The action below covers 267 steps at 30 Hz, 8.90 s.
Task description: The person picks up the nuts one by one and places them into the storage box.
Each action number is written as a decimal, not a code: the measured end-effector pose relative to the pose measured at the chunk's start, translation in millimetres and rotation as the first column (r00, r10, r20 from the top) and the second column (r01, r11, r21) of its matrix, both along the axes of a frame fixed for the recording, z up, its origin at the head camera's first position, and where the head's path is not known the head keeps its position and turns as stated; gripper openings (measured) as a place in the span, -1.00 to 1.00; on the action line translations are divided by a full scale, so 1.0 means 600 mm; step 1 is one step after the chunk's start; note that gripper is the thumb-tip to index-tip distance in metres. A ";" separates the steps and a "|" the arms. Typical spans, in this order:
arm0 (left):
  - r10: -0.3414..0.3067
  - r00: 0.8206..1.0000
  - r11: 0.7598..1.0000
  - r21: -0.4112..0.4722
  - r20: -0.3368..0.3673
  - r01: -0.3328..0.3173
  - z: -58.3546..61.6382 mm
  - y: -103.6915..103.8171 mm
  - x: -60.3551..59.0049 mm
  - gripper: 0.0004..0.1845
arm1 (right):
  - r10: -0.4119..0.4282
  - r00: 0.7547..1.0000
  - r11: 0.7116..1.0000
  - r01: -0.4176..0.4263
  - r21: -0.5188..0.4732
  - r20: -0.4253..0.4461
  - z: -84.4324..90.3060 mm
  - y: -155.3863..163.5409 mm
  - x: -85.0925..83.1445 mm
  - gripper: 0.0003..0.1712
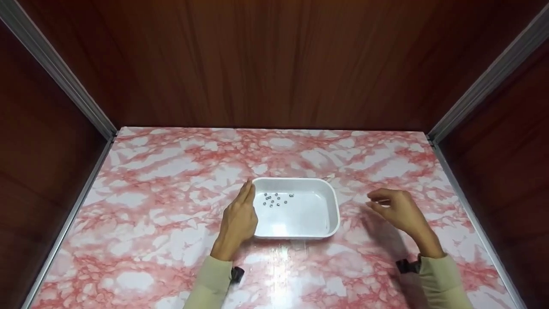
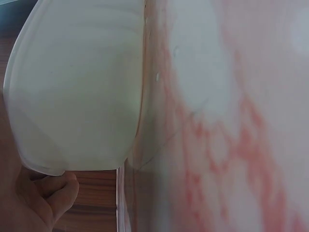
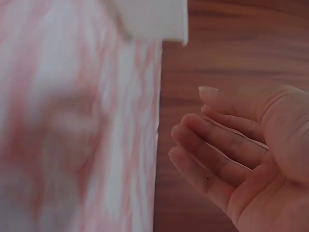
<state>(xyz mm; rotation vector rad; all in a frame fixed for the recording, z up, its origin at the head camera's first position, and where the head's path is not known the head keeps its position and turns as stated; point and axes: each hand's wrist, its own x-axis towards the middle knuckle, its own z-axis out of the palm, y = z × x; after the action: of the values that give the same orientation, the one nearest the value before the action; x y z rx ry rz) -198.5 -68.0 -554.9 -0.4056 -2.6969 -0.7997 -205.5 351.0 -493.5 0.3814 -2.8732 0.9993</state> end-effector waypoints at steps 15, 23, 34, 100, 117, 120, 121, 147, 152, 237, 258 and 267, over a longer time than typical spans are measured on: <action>-0.017 1.000 1.000 0.015 0.012 0.016 0.003 0.000 -0.001 -0.48 | -0.102 0.989 0.987 0.114 0.117 -0.103 -0.044 0.102 0.023 -0.71; -0.008 1.000 1.000 0.008 -0.021 0.008 -0.001 0.001 0.000 -0.47 | -0.011 0.948 0.955 0.104 0.276 -0.318 -0.068 0.135 0.024 -0.84; 0.006 1.000 1.000 -0.010 -0.008 -0.006 -0.001 0.000 0.001 -0.46 | -0.022 0.985 0.931 0.082 0.355 -0.170 -0.076 0.150 0.014 -0.81; -0.011 1.000 1.000 0.011 0.020 0.011 0.001 0.001 0.002 -0.47 | -0.036 0.990 0.919 0.087 0.384 -0.138 -0.070 0.120 0.010 -0.79; 0.004 1.000 1.000 -0.014 0.003 -0.004 0.001 0.001 0.004 -0.46 | -0.212 0.971 0.977 0.210 -0.022 -0.112 -0.052 0.078 0.012 -0.85; 0.005 1.000 1.000 -0.008 0.004 -0.005 0.002 0.001 0.003 -0.46 | -0.215 0.976 0.969 0.208 -0.135 -0.037 -0.044 0.066 0.004 -0.85; 0.006 1.000 1.000 -0.009 0.006 -0.006 0.002 0.001 0.003 -0.46 | -0.210 0.978 0.963 0.207 -0.173 -0.002 -0.041 0.061 0.002 -0.84; 0.003 1.000 1.000 0.008 0.000 -0.003 -0.001 -0.003 0.000 -0.47 | 0.178 0.951 0.718 0.050 -0.694 0.252 0.029 -0.135 -0.066 -0.72; 0.006 1.000 1.000 0.012 0.029 -0.007 -0.003 -0.004 0.000 -0.45 | 0.219 0.934 0.717 0.042 -0.696 0.281 0.043 -0.169 -0.076 -0.75; -0.001 1.000 1.000 -0.009 -0.019 0.001 -0.002 0.001 0.000 -0.48 | 0.084 0.996 0.992 -0.086 -0.089 -0.025 0.017 -0.102 -0.063 -0.80; -0.009 1.000 1.000 -0.018 -0.022 0.009 -0.001 -0.001 0.001 -0.49 | -0.082 0.994 0.986 0.091 0.141 -0.072 -0.035 0.085 -0.013 -0.61; -0.007 1.000 1.000 -0.006 -0.030 0.007 -0.002 -0.001 0.003 -0.48 | -0.067 0.988 0.969 0.098 0.228 -0.138 -0.058 0.109 -0.012 -0.70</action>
<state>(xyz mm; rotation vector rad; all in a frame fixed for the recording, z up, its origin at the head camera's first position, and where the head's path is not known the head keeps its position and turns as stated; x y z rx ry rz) -197.0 -68.5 -556.3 -0.4251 -2.6722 -0.7809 -212.7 416.3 -528.4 0.3245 -2.8670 0.5991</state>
